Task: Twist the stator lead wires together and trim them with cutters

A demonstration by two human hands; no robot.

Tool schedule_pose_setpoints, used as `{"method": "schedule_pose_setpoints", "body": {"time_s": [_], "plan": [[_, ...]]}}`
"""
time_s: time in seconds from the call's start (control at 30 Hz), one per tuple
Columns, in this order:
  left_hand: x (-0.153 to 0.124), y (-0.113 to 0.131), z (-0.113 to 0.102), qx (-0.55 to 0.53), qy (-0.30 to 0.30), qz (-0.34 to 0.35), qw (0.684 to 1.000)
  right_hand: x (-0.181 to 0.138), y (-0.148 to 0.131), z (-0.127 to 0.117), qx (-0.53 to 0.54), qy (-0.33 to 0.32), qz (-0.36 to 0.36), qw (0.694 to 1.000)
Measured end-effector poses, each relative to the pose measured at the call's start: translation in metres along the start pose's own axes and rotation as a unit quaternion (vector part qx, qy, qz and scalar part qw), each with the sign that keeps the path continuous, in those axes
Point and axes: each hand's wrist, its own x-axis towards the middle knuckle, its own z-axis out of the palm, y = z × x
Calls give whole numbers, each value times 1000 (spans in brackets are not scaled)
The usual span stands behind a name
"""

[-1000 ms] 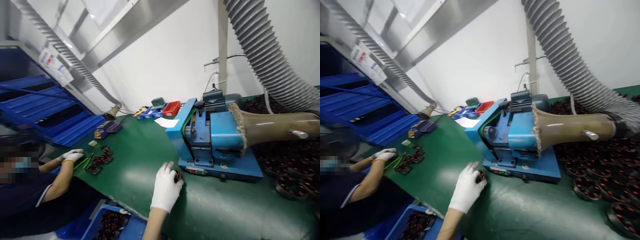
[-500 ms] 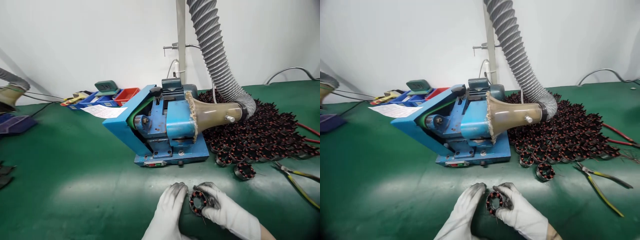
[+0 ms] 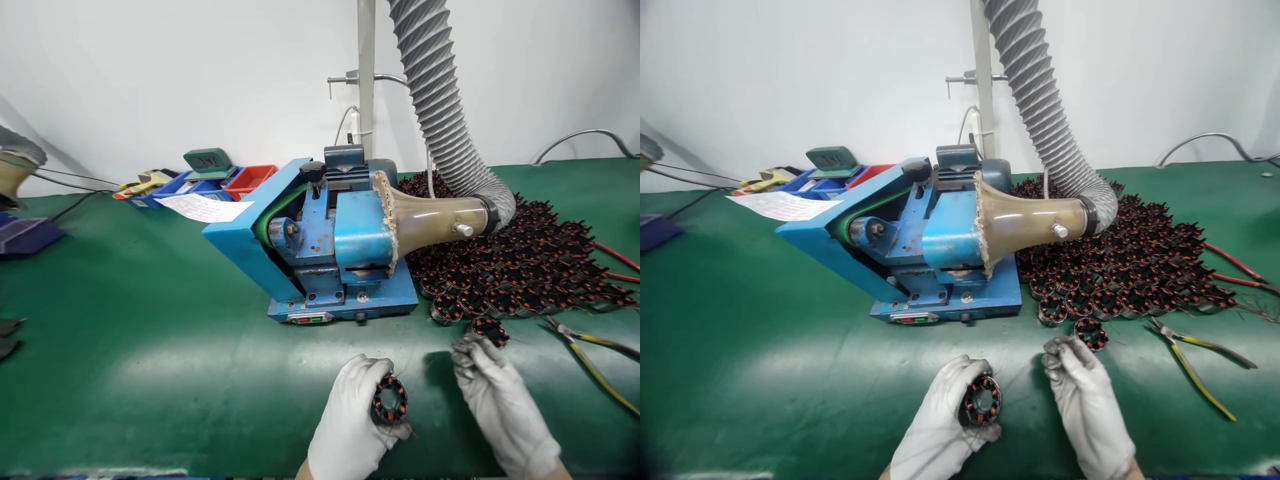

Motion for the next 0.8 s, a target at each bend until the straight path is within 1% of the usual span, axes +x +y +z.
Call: {"method": "schedule_pose_setpoints", "body": {"time_s": [0.03,0.07,0.1,0.13,0.17,0.2,0.23,0.27,0.3,0.33,0.37,0.43,0.5,0.57,0.6,0.63,0.67,0.7,0.73,0.77,0.8], "plan": [[2,1,-1,-2,-6,4,1000,-1,-5,-4,-48,-21,-40,998],[3,0,-1,-6,-9,8,1000,-3,-9,-6,-126,-69,-89,986],[4,-1,-1,-10,-13,10,1000,-7,-11,-7,-223,-142,-138,955],[5,-2,0,-13,-15,13,1000,-11,-11,-6,-323,-222,-192,900],[5,-4,1,-14,-17,17,1000,-15,-9,-4,-412,-293,-247,826],[6,-6,2,-14,-16,21,1000,-18,-5,-2,-481,-342,-300,749],[6,-8,3,-13,-14,25,1000,-21,-1,1,-528,-366,-350,682],[6,-10,3,-14,-11,29,999,-21,5,3,-553,-370,-395,634],[6,-10,2,-15,-9,31,999,-21,10,5,-563,-364,-429,605],[7,-10,1,-17,-7,33,999,-20,15,6,-560,-355,-452,597],[7,-8,-1,-18,-8,34,999,-18,19,6,-551,-350,-458,603],[9,-4,-5,-19,-10,37,999,-16,23,7,-524,-339,-455,635],[10,-1,-7,-17,-5,40,999,-17,21,6,-508,-336,-424,670],[9,0,-7,-20,5,48,999,-23,14,4,-488,-366,-361,705],[8,0,-6,-24,8,48,999,-26,10,2,-472,-384,-313,729],[6,-1,-4,-30,10,46,998,-29,6,0,-444,-389,-267,762],[5,-2,-3,-38,12,43,998,-32,3,-3,-410,-379,-225,798],[5,-3,-1,-46,13,39,998,-33,0,-6,-386,-354,-189,831],[4,-4,0,-51,13,33,998,-34,0,-8,-377,-317,-172,853],[3,-4,1,-56,14,29,998,-33,1,-11,-384,-281,-178,861],[3,-4,1,-61,15,27,998,-32,4,-12,-409,-261,-199,852]]}}
